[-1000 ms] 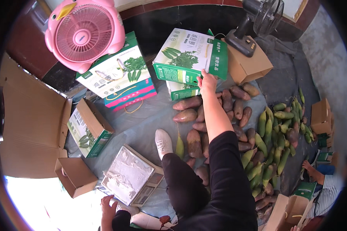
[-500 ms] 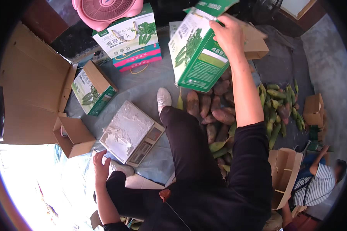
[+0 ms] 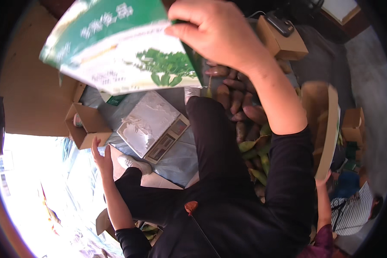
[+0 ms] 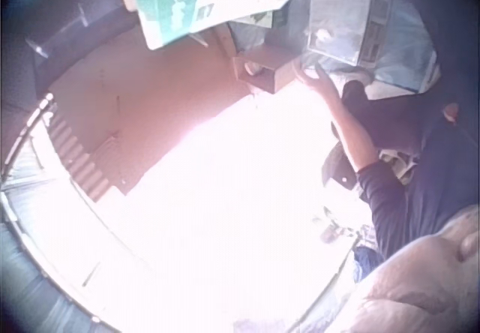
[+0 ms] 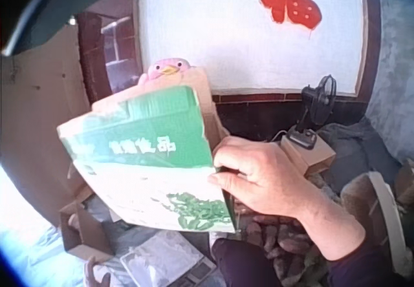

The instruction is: Sort vegetables and place them into cardboard boxes for packaging.

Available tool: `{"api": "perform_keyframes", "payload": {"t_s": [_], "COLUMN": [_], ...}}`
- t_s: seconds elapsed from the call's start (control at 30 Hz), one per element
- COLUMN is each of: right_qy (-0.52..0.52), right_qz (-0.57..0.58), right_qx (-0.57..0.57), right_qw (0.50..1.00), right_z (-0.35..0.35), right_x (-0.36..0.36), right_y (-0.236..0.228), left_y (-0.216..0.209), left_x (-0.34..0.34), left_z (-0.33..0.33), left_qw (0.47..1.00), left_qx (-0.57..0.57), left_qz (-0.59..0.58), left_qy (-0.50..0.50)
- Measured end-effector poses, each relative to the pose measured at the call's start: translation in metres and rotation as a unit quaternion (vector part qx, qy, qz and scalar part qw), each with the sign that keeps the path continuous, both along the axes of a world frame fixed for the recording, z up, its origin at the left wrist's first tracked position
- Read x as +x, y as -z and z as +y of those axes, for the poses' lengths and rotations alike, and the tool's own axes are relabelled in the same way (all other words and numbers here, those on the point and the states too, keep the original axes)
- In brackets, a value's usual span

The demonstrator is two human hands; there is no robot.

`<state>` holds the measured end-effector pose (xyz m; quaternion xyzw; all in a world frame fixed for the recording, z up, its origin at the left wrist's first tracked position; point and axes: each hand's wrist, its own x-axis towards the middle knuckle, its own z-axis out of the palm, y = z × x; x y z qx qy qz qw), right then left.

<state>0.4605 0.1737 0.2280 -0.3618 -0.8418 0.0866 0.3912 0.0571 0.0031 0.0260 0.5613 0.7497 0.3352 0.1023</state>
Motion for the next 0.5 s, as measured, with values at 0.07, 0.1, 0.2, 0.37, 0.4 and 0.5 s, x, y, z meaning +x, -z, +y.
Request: {"api": "perform_keyframes", "payload": {"t_s": [0.07,0.1,0.2,0.37,0.4,0.5], "right_qy": [-0.027,-0.049,-0.139,-0.169,-0.137,-0.177], "right_qz": [-0.005,-0.003,0.017,-0.088,-0.182,-0.188], "right_qx": [-0.004,-0.014,-0.051,-0.156,-0.192,-0.269], "right_qw": [1.000,0.999,0.989,0.969,0.954,0.928], "right_z": [0.000,0.002,0.018,0.033,0.038,0.063], "right_x": [-0.026,-0.038,-0.073,-0.104,-0.103,-0.089], "right_y": [0.014,0.029,0.087,0.190,0.214,0.265], "left_y": [-0.013,-0.017,-0.039,-0.048,-0.046,-0.040], "left_x": [0.008,0.008,0.014,0.024,0.026,0.029], "left_z": [0.001,0.001,-0.006,-0.021,-0.016,-0.011], "left_qw": [0.995,0.982,0.940,0.943,0.958,0.965], "left_qx": [0.085,0.162,0.298,0.234,0.206,0.006], "left_qz": [0.009,0.016,0.109,0.234,0.197,0.257], "left_qy": [-0.056,-0.100,-0.127,-0.029,0.008,0.052]}}
